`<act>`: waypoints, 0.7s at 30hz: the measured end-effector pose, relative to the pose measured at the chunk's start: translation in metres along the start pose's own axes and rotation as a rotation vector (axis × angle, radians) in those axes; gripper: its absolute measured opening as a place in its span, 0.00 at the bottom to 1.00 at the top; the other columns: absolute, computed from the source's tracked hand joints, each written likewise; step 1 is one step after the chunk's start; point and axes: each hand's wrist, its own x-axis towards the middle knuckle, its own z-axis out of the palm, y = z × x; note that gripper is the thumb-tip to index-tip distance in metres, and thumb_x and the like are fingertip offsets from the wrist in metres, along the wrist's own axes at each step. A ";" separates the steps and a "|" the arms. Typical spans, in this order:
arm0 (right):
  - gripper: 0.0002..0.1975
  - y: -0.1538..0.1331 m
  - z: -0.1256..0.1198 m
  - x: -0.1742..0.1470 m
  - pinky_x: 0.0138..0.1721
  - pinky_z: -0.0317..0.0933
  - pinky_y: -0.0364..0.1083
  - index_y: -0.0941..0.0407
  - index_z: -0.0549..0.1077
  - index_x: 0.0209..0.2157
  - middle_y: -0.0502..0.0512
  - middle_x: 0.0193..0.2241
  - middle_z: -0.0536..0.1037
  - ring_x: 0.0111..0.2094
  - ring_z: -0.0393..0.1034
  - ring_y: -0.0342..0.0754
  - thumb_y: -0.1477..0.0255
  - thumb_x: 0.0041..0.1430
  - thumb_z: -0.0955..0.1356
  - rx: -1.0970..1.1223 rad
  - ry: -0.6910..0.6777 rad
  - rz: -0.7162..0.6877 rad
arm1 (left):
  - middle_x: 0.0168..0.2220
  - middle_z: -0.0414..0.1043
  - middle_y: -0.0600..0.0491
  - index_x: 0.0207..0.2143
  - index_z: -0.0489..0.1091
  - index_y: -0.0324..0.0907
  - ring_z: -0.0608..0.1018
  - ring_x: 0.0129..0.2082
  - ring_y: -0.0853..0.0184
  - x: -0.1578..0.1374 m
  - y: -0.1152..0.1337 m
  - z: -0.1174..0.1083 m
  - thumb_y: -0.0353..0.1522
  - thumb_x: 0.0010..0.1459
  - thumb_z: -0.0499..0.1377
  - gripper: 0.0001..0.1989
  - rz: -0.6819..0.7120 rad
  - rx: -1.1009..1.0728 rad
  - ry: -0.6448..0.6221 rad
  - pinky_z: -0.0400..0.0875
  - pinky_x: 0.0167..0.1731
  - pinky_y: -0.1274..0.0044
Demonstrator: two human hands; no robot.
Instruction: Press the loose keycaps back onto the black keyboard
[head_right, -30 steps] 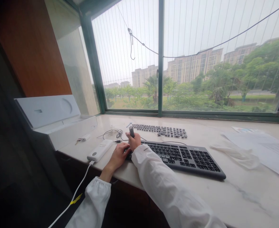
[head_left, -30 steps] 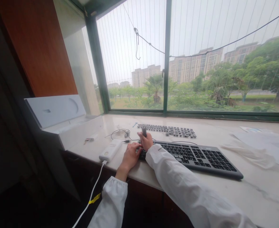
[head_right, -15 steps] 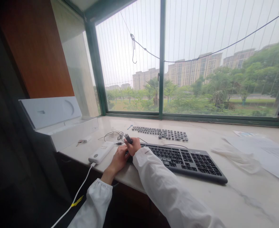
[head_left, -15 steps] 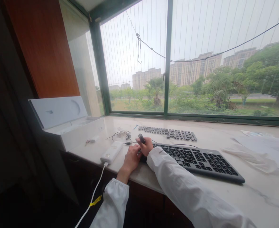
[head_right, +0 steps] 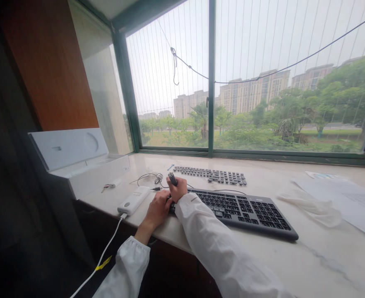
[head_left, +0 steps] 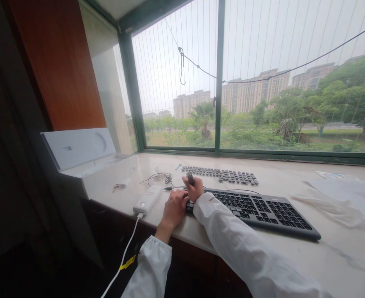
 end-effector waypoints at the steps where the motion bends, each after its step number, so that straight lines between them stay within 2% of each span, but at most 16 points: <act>1: 0.23 0.000 -0.005 0.005 0.21 0.42 0.42 0.55 0.53 0.14 0.46 0.14 0.50 0.19 0.46 0.39 0.59 0.56 0.62 -0.016 0.010 0.013 | 0.42 0.72 0.48 0.43 0.70 0.43 0.70 0.45 0.61 0.000 0.001 0.000 0.31 0.63 0.49 0.11 0.004 -0.009 0.032 0.66 0.44 0.70; 4: 0.24 0.005 -0.021 0.019 0.22 0.43 0.42 0.56 0.58 0.12 0.46 0.12 0.53 0.19 0.48 0.40 0.58 0.54 0.64 -0.108 -0.072 0.031 | 0.42 0.72 0.47 0.45 0.69 0.41 0.72 0.42 0.62 0.001 0.002 -0.002 0.30 0.63 0.49 0.12 -0.020 -0.039 0.109 0.66 0.44 0.70; 6: 0.22 0.011 -0.032 0.025 0.22 0.44 0.42 0.57 0.66 0.12 0.46 0.12 0.59 0.18 0.52 0.41 0.58 0.52 0.65 -0.153 -0.209 0.074 | 0.41 0.73 0.47 0.46 0.69 0.41 0.73 0.41 0.62 0.001 0.002 -0.004 0.30 0.63 0.49 0.12 -0.025 -0.049 0.138 0.67 0.43 0.71; 10: 0.18 0.022 -0.043 0.026 0.24 0.49 0.42 0.58 0.78 0.20 0.49 0.14 0.69 0.20 0.61 0.43 0.57 0.50 0.67 -0.225 -0.454 0.164 | 0.42 0.72 0.47 0.45 0.69 0.41 0.73 0.42 0.63 0.000 0.003 -0.006 0.28 0.62 0.52 0.11 0.006 -0.045 0.177 0.67 0.43 0.71; 16: 0.23 0.021 -0.042 0.021 0.27 0.53 0.41 0.58 0.80 0.27 0.50 0.19 0.74 0.23 0.64 0.43 0.51 0.46 0.69 -0.248 -0.659 0.225 | 0.42 0.72 0.48 0.45 0.69 0.43 0.74 0.42 0.63 -0.002 0.005 -0.007 0.28 0.61 0.53 0.10 -0.005 -0.022 0.185 0.68 0.42 0.72; 21: 0.22 0.018 -0.043 0.022 0.27 0.54 0.42 0.58 0.80 0.27 0.50 0.19 0.74 0.24 0.64 0.43 0.51 0.47 0.69 -0.277 -0.666 0.212 | 0.42 0.72 0.48 0.46 0.68 0.43 0.75 0.41 0.64 -0.003 0.008 -0.011 0.32 0.63 0.52 0.10 -0.027 -0.019 0.174 0.68 0.39 0.75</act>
